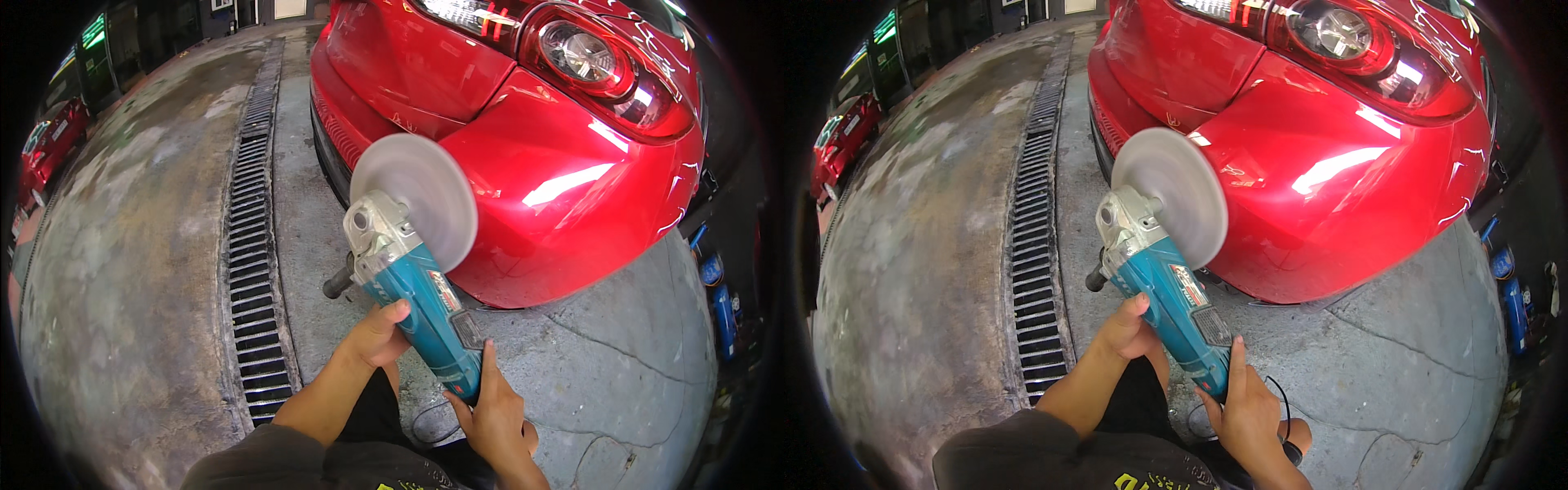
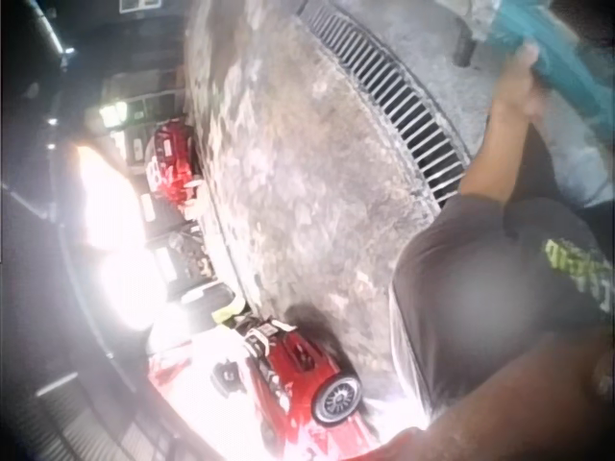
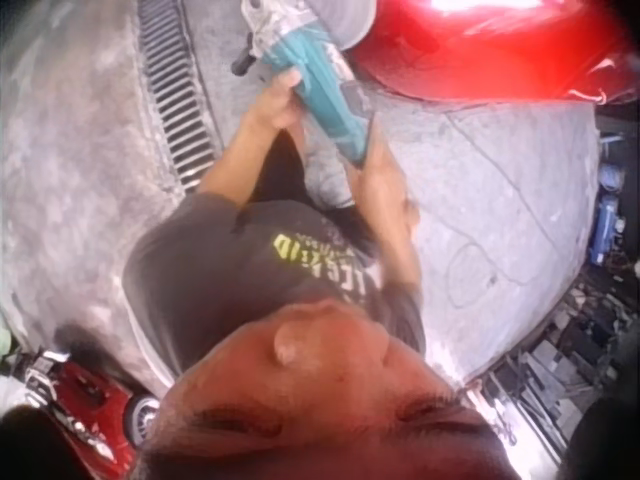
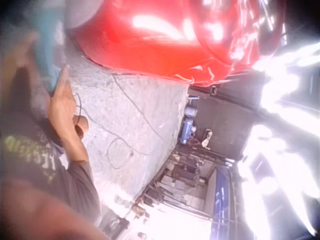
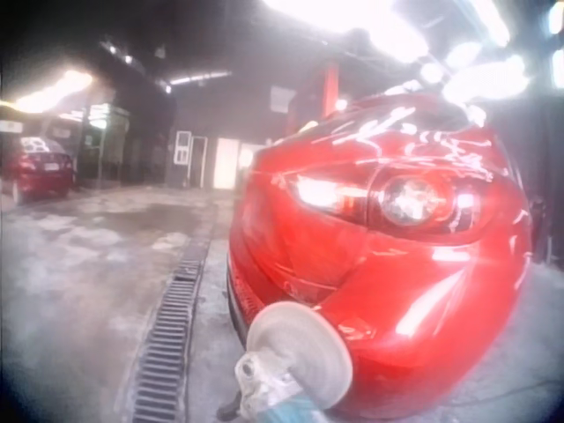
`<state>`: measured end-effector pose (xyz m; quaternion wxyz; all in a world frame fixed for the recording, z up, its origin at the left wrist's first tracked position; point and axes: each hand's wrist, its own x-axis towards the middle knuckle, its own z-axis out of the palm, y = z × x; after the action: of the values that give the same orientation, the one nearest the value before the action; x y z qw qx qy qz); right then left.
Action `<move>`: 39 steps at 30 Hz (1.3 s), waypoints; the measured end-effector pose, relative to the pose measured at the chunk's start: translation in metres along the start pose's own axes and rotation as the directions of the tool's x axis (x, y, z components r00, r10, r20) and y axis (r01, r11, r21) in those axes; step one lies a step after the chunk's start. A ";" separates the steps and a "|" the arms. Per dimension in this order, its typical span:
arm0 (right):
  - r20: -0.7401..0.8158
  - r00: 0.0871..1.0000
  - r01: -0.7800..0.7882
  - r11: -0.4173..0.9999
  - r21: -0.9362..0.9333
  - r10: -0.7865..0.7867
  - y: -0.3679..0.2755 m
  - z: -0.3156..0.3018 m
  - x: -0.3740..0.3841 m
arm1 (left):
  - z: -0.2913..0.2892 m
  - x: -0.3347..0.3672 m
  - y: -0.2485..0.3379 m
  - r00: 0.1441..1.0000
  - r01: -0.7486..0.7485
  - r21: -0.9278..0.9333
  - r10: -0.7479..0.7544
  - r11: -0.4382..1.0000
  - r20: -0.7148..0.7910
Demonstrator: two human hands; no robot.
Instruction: The person applies a white polishing compound to the rear bumper and trunk of a red car using a bottle. They then use a teal electric polisher with a white pad to buff the treated areas, moving the tool in circular motions across the surface.
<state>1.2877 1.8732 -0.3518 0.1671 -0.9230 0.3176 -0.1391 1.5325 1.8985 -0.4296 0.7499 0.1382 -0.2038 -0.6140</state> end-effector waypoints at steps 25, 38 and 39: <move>-0.219 0.945 -0.092 0.840 0.535 0.243 0.144 0.111 -0.053 | 0.040 0.000 -0.112 0.989 0.107 0.537 -0.034 0.837 -0.144; -0.306 0.805 -0.101 0.627 0.773 0.508 0.154 0.063 -0.069 | 0.180 0.095 -0.124 0.961 -0.276 0.802 0.156 0.530 0.228; -0.269 0.799 -0.095 0.555 0.826 0.537 0.155 0.057 -0.063 | 0.185 0.102 -0.129 0.973 -0.229 0.863 0.116 0.450 0.198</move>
<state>1.1768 1.8110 -0.4740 0.4855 -0.6116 0.4232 -0.4595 1.3497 1.7798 -0.3121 0.6173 0.4489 -0.5442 -0.3483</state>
